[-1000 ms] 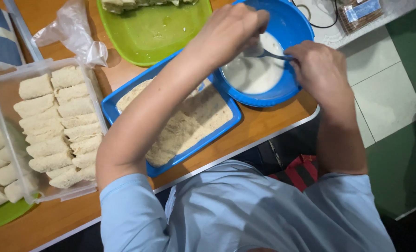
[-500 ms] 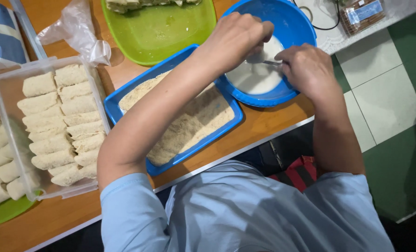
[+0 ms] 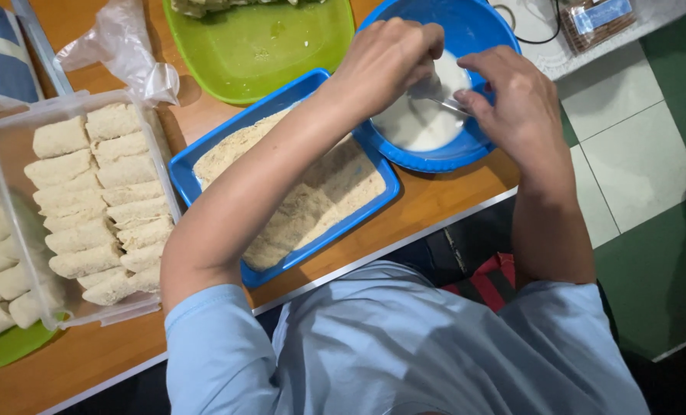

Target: The recorder is dipping rolls into a liquid batter and then coating them in breadcrumbs.

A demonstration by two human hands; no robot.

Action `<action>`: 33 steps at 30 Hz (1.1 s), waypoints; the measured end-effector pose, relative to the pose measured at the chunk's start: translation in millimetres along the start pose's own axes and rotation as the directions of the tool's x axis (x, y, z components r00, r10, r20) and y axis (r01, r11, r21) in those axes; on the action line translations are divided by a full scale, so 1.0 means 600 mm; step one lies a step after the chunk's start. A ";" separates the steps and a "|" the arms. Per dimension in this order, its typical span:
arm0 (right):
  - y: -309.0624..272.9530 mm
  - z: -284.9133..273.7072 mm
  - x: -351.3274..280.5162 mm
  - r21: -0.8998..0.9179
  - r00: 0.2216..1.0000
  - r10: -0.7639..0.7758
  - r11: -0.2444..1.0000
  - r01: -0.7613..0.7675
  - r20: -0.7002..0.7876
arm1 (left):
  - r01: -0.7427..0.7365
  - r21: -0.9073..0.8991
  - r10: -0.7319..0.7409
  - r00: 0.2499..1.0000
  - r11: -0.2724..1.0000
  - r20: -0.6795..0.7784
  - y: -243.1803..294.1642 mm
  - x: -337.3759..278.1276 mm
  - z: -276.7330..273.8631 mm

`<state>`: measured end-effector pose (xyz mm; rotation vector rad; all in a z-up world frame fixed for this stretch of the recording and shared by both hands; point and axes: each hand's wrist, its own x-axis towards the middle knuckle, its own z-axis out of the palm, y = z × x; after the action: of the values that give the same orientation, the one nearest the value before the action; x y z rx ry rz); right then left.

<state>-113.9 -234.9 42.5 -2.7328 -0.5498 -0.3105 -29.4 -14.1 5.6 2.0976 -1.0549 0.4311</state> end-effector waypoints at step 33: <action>-0.251 0.134 -0.040 0.440 0.814 -0.424 0.866 0.237 0.396 | 0.565 -0.167 -0.579 0.814 0.808 -0.049 0.101 -0.290 -0.201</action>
<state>-185.5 -82.8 4.0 -2.3119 -1.1122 0.3853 -179.6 146.5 14.7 2.1097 -0.3368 0.1431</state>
